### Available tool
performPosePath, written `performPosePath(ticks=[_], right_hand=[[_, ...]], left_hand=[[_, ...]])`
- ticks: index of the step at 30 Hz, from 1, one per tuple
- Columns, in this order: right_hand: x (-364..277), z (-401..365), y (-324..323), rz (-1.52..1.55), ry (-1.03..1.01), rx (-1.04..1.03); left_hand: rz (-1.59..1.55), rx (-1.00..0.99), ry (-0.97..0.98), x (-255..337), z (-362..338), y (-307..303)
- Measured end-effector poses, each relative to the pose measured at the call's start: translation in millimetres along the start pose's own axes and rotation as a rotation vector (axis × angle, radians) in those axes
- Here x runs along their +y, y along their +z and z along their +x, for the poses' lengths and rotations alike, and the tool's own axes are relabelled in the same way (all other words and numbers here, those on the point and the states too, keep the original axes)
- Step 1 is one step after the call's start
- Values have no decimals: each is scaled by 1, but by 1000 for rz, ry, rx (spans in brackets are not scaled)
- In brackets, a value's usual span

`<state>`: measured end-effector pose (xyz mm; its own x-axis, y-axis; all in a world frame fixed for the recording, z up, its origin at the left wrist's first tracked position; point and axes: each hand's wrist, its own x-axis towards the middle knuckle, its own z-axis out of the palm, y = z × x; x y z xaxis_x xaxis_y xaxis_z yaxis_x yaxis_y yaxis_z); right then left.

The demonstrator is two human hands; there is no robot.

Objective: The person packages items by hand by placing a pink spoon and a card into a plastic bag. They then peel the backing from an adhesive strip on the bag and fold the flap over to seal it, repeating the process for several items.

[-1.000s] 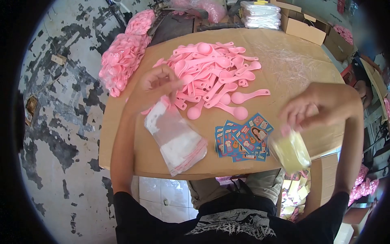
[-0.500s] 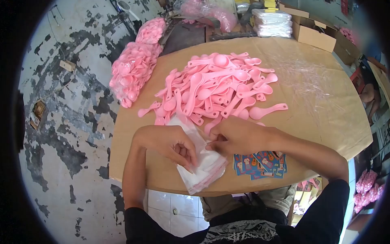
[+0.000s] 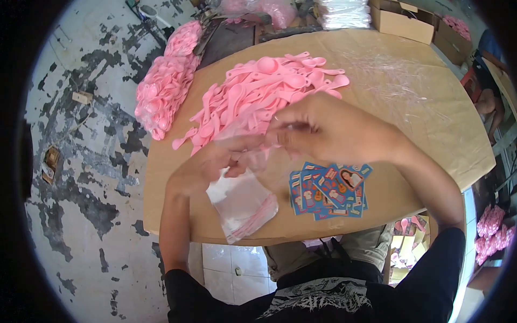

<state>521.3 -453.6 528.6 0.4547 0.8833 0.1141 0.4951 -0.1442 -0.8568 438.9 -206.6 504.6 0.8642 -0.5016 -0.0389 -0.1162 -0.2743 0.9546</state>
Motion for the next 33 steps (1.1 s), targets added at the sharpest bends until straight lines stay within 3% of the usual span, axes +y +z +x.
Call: performPosePath(ticks=[1, 4, 6, 8, 10, 13, 14, 19, 22, 25, 28, 33], right_hand=[[-1, -7, -1, -75, 19, -18], [17, -22, -19, -392, -170, -134], [30, -35, -32, -390, -199, -251], [55, -44, -34, -435, -284, -313], [62, -49, -34, -464, -166, -335], [67, -45, -35, -386, -55, -322], [65, -43, -37, -366, 2, -305], [54, -36, -34, -304, 196, -205], [79, -30, -25, -178, -124, 116], [63, -26, -21, 104, 208, 217], [57, -21, -3, 191, 103, 264], [54, -17, 8, 59, 62, 312]], left_hand=[[-7, 119, 82, 5, 8, 10], [-114, 300, 78, 24, 30, 24], [-364, 381, 165, 27, 44, 21], [-390, 422, 169, 31, 54, 20], [-368, 478, 148, 25, 63, 19], [-591, 456, 169, 18, 67, 12], [-687, 459, 183, 14, 68, 12], [-435, 621, 138, -8, 58, 15], [-449, 684, 96, -14, 54, 15], [-490, 693, 118, -11, 55, 22], [-533, 650, 125, -10, 57, 29], [-533, 613, 138, -20, 58, 38]])
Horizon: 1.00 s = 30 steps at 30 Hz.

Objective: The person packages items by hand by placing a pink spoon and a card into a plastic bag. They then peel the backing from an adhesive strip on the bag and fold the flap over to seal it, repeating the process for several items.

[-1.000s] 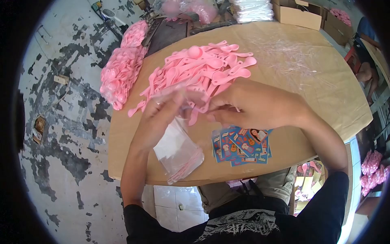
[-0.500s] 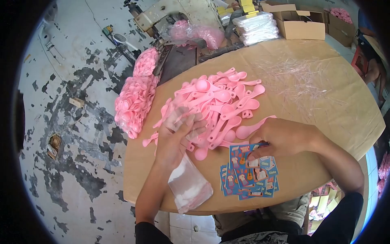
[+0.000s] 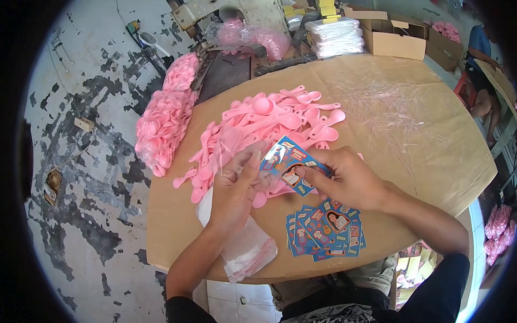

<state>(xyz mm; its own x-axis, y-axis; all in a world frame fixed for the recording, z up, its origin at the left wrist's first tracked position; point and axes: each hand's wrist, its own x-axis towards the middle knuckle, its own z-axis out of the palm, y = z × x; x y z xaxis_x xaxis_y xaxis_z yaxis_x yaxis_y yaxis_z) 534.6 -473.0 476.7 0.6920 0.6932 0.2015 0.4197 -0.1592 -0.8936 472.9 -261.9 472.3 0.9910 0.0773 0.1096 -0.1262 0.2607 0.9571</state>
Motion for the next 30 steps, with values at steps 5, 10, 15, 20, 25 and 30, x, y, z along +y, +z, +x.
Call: performPosePath(ticks=[5, 10, 15, 20, 25, 30], right_hand=[[-9, -2, 1, 82, 95, -65], [-5, -5, 4, 15, -13, -114], [-13, -6, -2, 29, -6, -177], [-10, -10, 8, 219, 57, -101], [1, -3, 26, 300, -221, 36], [-11, -5, 21, 243, -38, 31]], left_hand=[[80, 14, 24, 6, -6, 8], [180, -68, -21, 6, -10, 9], [192, -177, -22, 2, -8, 5], [242, -230, 15, -3, -14, 13], [107, -372, 175, -4, -15, 21], [-41, -327, 146, 20, -13, 14]])
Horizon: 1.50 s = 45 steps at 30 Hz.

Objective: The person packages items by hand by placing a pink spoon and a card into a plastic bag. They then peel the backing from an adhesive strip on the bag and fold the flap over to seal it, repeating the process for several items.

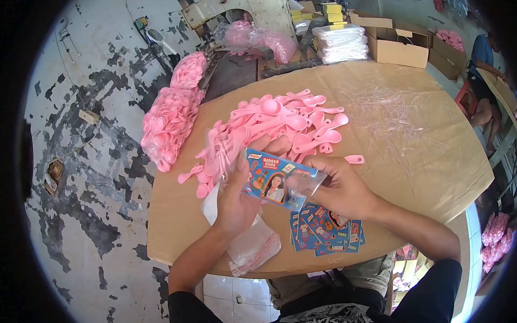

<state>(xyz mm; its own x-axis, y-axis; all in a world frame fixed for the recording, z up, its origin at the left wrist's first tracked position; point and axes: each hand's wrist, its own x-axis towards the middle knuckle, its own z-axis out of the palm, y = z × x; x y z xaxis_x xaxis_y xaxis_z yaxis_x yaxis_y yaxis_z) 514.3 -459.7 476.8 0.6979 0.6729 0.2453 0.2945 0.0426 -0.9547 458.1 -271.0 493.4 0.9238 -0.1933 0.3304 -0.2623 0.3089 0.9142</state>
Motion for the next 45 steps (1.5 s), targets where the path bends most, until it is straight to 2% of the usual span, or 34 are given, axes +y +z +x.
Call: performPosePath(ticks=[2, 5, 7, 8, 11, 14, 16, 17, 18, 20, 22, 25, 26, 29, 30, 33, 34, 40, 43, 45], right_hand=[[-6, 1, 6, 154, 64, 32], [-1, 0, 7, 71, -18, 75], [1, 0, 11, 105, -167, 45], [1, 0, 14, 124, -243, 29], [-22, 2, 21, 111, -69, 73], [-1, 4, 17, 40, -123, 23], [14, 5, 4, 42, -188, 7], [11, 5, -4, 135, -101, -43], [5, 6, -11, 225, -10, -84], [-19, 13, -6, 297, -6, 22], [-20, 19, -14, 214, 25, 52], [-17, 11, -38, -128, -143, -39], [-18, 8, -48, 80, -112, -6], [-6, 14, -62, -244, -176, 9], [-17, 15, -63, -585, -33, -127], [8, 9, -58, -1195, -128, -189], [19, 7, -59, -1103, -5, -179], [23, 0, -67, -1242, 21, -194], [6, 0, -74, -980, -5, -64], [-14, 1, -63, -614, 220, 58]], left_hand=[[-20, 17, -4, -1, -2, -1], [30, -33, 34, -9, -5, 1], [103, -129, 91, -11, -9, 1], [23, -113, 79, -9, -7, 3], [111, -83, 4, -6, -14, 6], [189, -105, 12, -15, -18, 4], [58, -18, 53, -10, -13, 5], [-6, 24, 77, -8, -10, 5], [-76, 87, 6, 13, -7, 4], [-18, 136, -20, 25, -4, -6], [165, 106, 49, 16, -1, -19], [200, 66, 103, 9, 5, -30], [248, 130, 86, 16, 4, -27], [217, 197, 92, 12, 9, -39], [215, 193, 114, 11, 10, -42], [249, 161, 122, 6, 11, -48], [224, 156, 146, 3, 12, -49], [122, 104, 193, -3, 13, -50], [149, 89, 183, -4, 12, -53], [145, 94, 170, -4, 11, -53]])
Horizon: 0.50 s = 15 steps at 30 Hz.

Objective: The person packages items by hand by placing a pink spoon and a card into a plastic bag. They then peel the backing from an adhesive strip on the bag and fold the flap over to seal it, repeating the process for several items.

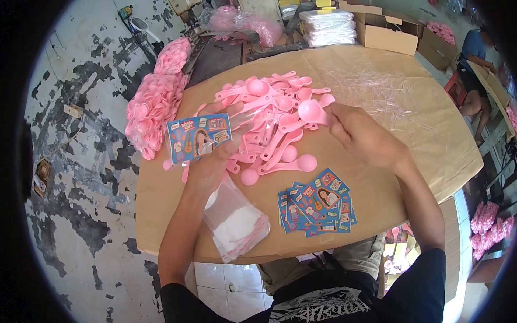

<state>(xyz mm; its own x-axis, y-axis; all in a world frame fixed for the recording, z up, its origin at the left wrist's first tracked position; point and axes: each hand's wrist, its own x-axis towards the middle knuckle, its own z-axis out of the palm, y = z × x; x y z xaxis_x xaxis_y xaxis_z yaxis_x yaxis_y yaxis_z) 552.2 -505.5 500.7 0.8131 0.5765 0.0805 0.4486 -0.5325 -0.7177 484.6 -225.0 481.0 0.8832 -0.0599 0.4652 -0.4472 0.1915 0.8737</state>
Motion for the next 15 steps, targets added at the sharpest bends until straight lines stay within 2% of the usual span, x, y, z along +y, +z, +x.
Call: performPosePath(ticks=[1, 3, 5, 9, 13, 15], right_hand=[[-10, -2, 2, 185, 121, 7], [-5, 2, 21, 369, -259, 167], [-5, 1, 30, 595, -487, 167], [-20, 5, 28, 479, -321, 25], [-14, -4, 20, 712, -280, -43], [-6, -9, 9, 885, -156, -128]], left_hand=[[-30, -19, 9, -2, 0, 0], [-90, -65, 24, -5, 0, 0], [-129, -79, 7, -4, -3, 4], [-62, -170, 6, -7, -3, 5], [-136, -199, 40, -10, 4, -6], [-120, -168, 48, -8, 7, -14]])
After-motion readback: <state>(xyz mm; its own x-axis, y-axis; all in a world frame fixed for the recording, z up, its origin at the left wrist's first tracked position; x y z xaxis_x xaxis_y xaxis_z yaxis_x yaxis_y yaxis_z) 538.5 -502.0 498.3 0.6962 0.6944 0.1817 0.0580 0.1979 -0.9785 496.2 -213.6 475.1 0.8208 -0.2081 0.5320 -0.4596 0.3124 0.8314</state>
